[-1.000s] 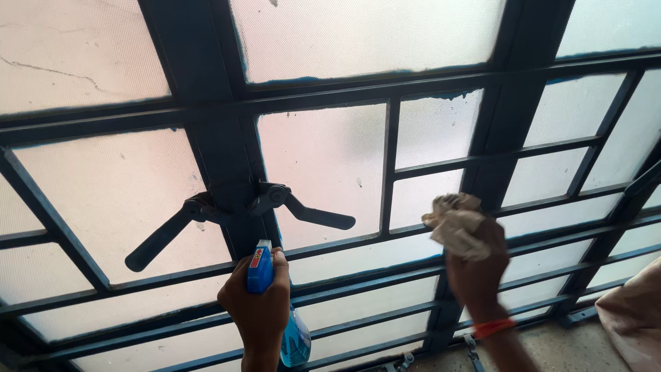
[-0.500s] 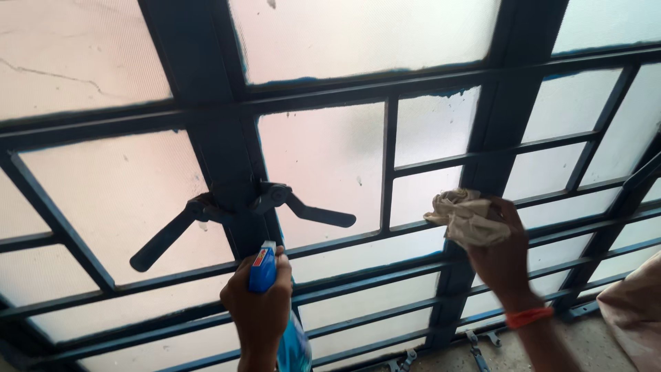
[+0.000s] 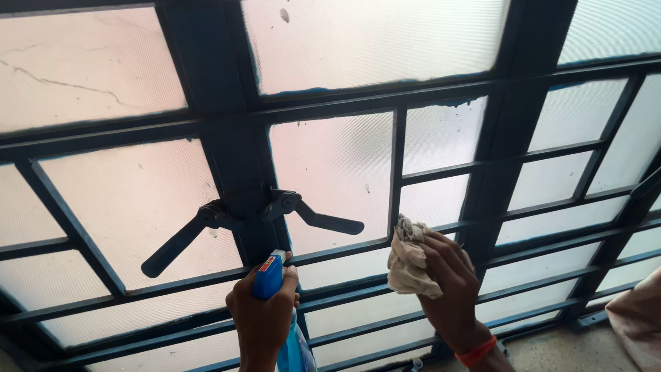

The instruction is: The person sprays cleaning liquid onto a window and wipes the frame and panes with a cloth.

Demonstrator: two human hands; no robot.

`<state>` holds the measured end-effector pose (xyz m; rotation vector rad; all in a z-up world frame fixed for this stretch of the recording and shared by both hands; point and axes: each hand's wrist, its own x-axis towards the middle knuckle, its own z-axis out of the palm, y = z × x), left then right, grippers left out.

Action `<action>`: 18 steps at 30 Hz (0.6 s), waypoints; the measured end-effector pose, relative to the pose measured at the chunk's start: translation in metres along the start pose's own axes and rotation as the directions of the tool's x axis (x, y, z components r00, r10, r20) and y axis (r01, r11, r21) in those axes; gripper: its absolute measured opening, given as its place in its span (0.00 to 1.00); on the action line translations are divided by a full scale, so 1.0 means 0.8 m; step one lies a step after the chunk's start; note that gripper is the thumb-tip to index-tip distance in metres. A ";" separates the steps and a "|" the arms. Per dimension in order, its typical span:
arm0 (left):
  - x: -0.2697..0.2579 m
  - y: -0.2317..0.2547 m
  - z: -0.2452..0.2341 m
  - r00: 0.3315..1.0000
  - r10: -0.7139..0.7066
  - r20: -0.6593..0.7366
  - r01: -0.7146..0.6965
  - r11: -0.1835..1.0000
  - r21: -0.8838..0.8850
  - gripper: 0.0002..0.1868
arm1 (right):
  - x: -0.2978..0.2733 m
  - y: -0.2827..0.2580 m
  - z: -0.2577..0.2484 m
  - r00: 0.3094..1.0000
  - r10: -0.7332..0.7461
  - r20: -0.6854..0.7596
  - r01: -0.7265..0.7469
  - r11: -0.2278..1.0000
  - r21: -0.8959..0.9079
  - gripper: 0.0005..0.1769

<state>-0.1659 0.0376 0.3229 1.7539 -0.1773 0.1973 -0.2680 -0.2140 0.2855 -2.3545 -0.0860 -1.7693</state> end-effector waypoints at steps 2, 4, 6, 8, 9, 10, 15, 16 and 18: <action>0.004 0.000 -0.004 1.000 0.002 -0.008 -0.002 1.000 -0.002 0.14 | -0.001 -0.011 0.007 0.995 -0.090 -0.034 0.093 0.989 0.111 0.19; 0.010 0.004 -0.003 0.999 0.030 -0.020 -0.031 0.999 -0.008 0.16 | 0.004 -0.029 0.015 0.979 -0.197 -0.049 0.202 0.940 0.273 0.21; 0.011 -0.002 0.000 1.000 -0.003 -0.007 0.003 1.000 -0.008 0.14 | 0.016 -0.042 0.040 0.995 -0.099 0.029 0.096 0.991 0.098 0.23; 0.012 -0.006 -0.001 1.000 0.011 -0.002 -0.011 1.000 0.029 0.14 | 0.022 -0.061 0.056 0.998 -0.025 0.055 0.027 0.999 -0.030 0.23; 0.013 -0.005 -0.001 0.999 0.041 -0.011 -0.041 0.998 0.056 0.15 | 0.026 -0.067 0.061 0.999 -0.016 0.050 0.019 0.998 -0.063 0.23; 0.015 -0.004 -0.001 0.997 0.072 -0.019 -0.070 0.994 0.084 0.16 | 0.029 -0.070 0.064 0.999 -0.007 0.045 0.011 0.995 -0.095 0.22; 0.012 -0.009 0.003 0.998 0.050 -0.035 -0.050 0.999 0.005 0.11 | 0.023 -0.040 0.054 0.945 0.139 0.297 -0.160 0.986 0.048 0.16; 0.013 -0.006 0.004 0.998 0.039 -0.046 -0.040 0.999 -0.015 0.11 | 0.024 -0.030 0.045 0.939 0.133 0.318 -0.195 0.966 0.172 0.14; 0.011 -0.003 0.006 0.999 -0.013 -0.036 0.012 1.000 -0.010 0.11 | 0.023 -0.018 0.023 0.983 0.038 0.177 -0.061 0.990 0.124 0.17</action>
